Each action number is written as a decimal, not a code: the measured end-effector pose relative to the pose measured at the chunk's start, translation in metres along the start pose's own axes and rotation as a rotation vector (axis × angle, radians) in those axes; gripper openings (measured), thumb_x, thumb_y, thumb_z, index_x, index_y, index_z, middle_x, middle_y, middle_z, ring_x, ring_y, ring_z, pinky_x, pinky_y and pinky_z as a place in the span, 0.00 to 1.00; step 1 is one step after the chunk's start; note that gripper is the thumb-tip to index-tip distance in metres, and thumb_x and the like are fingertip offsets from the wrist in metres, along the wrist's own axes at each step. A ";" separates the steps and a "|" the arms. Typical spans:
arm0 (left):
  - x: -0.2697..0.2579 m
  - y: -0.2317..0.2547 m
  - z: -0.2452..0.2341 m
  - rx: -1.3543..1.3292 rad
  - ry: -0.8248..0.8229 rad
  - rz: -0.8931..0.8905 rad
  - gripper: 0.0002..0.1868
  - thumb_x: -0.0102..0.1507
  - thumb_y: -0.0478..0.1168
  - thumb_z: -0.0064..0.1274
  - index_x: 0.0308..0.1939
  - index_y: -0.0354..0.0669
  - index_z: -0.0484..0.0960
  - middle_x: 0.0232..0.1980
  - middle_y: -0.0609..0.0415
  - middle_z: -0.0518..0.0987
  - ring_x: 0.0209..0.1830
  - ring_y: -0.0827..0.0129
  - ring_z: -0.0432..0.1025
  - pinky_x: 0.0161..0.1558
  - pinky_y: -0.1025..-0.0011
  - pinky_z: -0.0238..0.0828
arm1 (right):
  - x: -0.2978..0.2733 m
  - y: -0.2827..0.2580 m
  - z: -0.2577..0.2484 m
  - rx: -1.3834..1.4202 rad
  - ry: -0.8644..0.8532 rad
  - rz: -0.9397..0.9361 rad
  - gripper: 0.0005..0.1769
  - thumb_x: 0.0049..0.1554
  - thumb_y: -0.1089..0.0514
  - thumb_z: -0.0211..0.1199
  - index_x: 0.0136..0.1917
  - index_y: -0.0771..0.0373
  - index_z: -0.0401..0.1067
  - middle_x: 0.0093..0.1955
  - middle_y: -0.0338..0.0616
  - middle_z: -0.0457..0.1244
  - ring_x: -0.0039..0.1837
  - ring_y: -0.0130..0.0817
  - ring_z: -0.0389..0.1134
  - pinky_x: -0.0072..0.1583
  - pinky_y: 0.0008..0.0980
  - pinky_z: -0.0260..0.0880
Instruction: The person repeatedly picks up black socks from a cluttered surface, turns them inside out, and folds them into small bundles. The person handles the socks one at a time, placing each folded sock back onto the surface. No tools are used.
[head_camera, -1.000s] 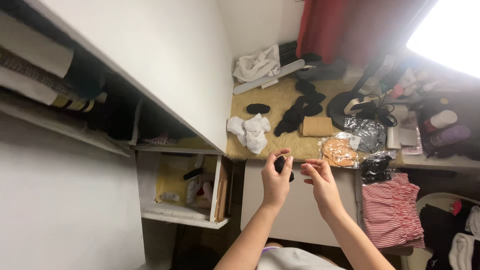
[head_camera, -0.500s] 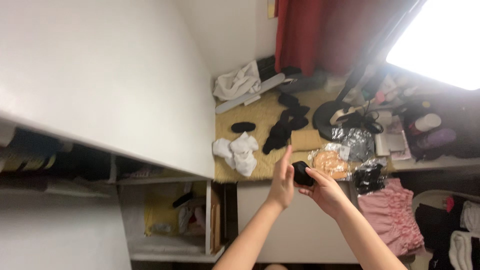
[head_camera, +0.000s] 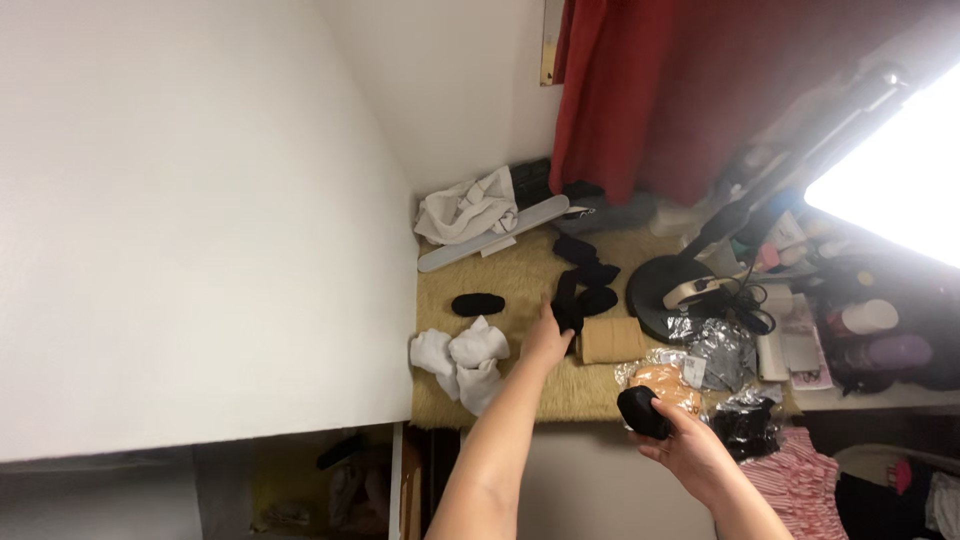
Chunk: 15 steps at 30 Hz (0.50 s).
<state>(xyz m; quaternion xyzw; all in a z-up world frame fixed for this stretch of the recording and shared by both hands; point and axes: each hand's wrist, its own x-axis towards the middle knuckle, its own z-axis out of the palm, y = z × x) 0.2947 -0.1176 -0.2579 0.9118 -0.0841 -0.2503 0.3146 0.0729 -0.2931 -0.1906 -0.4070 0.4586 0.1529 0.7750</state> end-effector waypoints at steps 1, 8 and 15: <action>0.001 -0.002 0.003 0.075 0.050 0.050 0.52 0.63 0.46 0.63 0.80 0.38 0.44 0.62 0.31 0.72 0.57 0.42 0.71 0.53 0.53 0.72 | 0.006 -0.004 0.002 -0.010 -0.003 -0.005 0.26 0.62 0.48 0.54 0.67 0.65 0.68 0.57 0.50 0.68 0.55 0.43 0.70 0.53 0.40 0.69; -0.045 -0.031 0.000 -0.381 0.120 -0.145 0.30 0.67 0.56 0.53 0.61 0.34 0.75 0.44 0.39 0.83 0.44 0.47 0.79 0.45 0.56 0.76 | 0.055 -0.019 0.019 -0.121 0.011 -0.078 0.24 0.63 0.47 0.56 0.64 0.67 0.69 0.54 0.53 0.68 0.53 0.43 0.71 0.51 0.41 0.68; -0.134 -0.054 -0.044 -0.655 0.543 0.129 0.24 0.70 0.52 0.51 0.53 0.30 0.78 0.46 0.40 0.83 0.46 0.55 0.77 0.50 0.63 0.72 | 0.126 -0.042 0.056 -0.119 0.083 -0.061 0.26 0.61 0.46 0.61 0.66 0.63 0.67 0.61 0.50 0.67 0.59 0.45 0.69 0.57 0.47 0.67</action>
